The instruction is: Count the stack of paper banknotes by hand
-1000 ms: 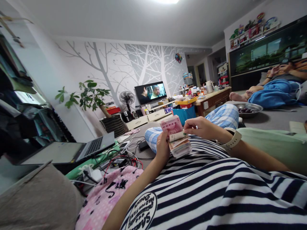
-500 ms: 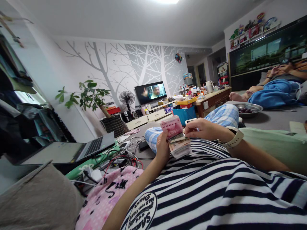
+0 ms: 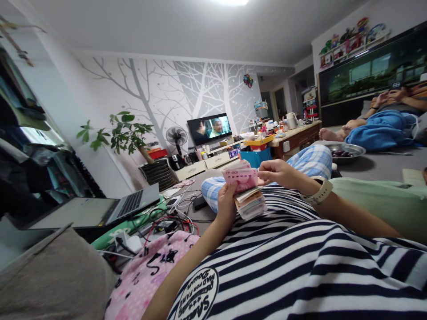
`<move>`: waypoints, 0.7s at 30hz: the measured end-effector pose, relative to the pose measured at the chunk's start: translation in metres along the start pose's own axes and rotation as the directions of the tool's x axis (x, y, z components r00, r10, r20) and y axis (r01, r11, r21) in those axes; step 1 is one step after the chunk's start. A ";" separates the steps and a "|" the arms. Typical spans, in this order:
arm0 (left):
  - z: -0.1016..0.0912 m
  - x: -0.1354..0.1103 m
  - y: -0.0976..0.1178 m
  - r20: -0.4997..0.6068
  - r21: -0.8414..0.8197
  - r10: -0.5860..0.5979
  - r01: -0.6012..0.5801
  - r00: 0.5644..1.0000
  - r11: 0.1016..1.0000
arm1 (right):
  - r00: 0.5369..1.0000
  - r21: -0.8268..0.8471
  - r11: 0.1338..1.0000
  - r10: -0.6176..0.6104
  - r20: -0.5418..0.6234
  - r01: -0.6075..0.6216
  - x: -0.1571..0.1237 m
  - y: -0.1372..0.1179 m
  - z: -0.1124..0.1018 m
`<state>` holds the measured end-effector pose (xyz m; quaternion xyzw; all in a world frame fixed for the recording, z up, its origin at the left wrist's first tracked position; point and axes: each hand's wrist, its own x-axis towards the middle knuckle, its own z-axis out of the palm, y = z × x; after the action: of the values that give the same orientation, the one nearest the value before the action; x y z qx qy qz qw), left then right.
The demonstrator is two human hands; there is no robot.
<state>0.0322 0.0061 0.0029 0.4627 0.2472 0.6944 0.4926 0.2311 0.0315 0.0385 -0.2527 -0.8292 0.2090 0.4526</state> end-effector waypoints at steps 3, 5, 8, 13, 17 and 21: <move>-0.001 0.000 0.000 0.004 0.007 -0.001 0.001 1.000 1.000 | 0.993 -0.046 0.999 0.023 -0.116 -0.029 0.002 0.002 0.006; -0.001 0.000 0.000 0.013 0.019 0.001 -0.001 1.000 1.000 | 0.992 -0.068 0.997 0.014 -0.128 -0.023 0.001 0.000 0.009; -0.001 -0.001 -0.001 0.029 0.031 0.006 -0.007 1.000 0.999 | 0.991 -0.090 0.996 -0.010 -0.135 -0.002 -0.001 -0.003 0.013; -0.001 0.000 0.000 0.039 0.057 0.005 -0.008 0.999 0.998 | 0.983 -0.126 0.991 -0.057 -0.176 0.034 -0.002 -0.004 0.018; -0.001 -0.001 0.006 -0.004 0.158 0.062 -0.061 0.998 0.986 | 0.982 -0.124 0.991 -0.073 -0.174 0.052 -0.003 -0.006 0.018; -0.005 -0.004 0.013 -0.116 0.400 0.234 -0.171 0.965 0.900 | 0.980 -0.125 0.987 -0.121 -0.161 0.101 -0.004 -0.009 0.016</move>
<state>0.0220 -0.0024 0.0089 0.5161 0.3688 0.7146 0.2948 0.2171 0.0202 0.0325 -0.2485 -0.8116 0.1129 0.5164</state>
